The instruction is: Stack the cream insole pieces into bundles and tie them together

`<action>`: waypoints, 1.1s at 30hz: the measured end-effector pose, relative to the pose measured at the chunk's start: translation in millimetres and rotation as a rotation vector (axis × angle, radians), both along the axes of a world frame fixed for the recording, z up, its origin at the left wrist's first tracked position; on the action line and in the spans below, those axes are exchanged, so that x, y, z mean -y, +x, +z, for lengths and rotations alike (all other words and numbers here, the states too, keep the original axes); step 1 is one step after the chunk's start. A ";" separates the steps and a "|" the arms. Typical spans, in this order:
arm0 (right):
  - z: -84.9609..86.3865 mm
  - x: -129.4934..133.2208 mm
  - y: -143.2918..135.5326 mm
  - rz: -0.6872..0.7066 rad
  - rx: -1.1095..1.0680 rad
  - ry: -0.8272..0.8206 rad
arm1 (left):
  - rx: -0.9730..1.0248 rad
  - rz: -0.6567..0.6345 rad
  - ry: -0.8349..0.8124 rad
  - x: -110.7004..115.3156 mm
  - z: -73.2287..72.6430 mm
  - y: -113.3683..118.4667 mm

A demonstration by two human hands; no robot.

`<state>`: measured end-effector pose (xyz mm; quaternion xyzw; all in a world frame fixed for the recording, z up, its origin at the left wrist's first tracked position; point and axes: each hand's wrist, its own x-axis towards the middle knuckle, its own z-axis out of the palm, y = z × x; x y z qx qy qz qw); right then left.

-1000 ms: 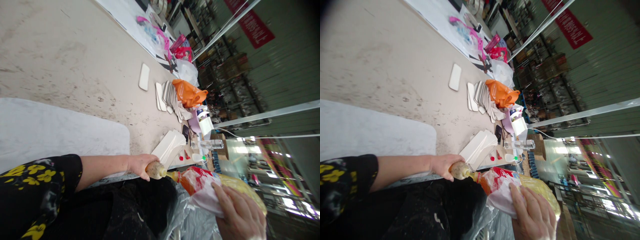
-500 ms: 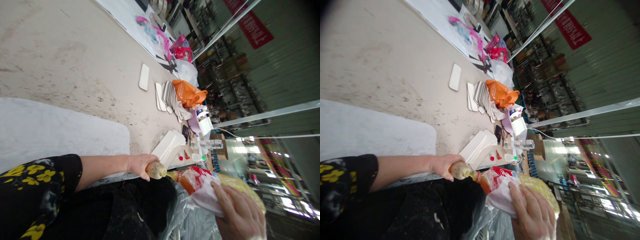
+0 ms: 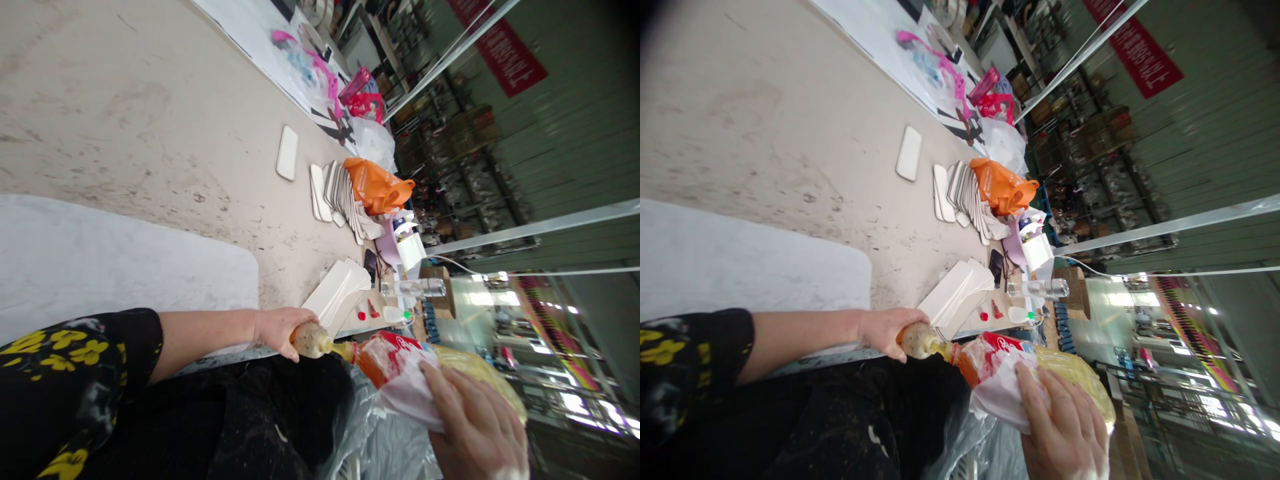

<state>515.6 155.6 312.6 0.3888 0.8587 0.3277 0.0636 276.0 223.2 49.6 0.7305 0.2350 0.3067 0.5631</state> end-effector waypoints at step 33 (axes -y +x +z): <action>-4.4 1.4 5.8 0.005 -0.045 -0.013 | -0.003 -0.023 0.024 0.0 -1.0 0.3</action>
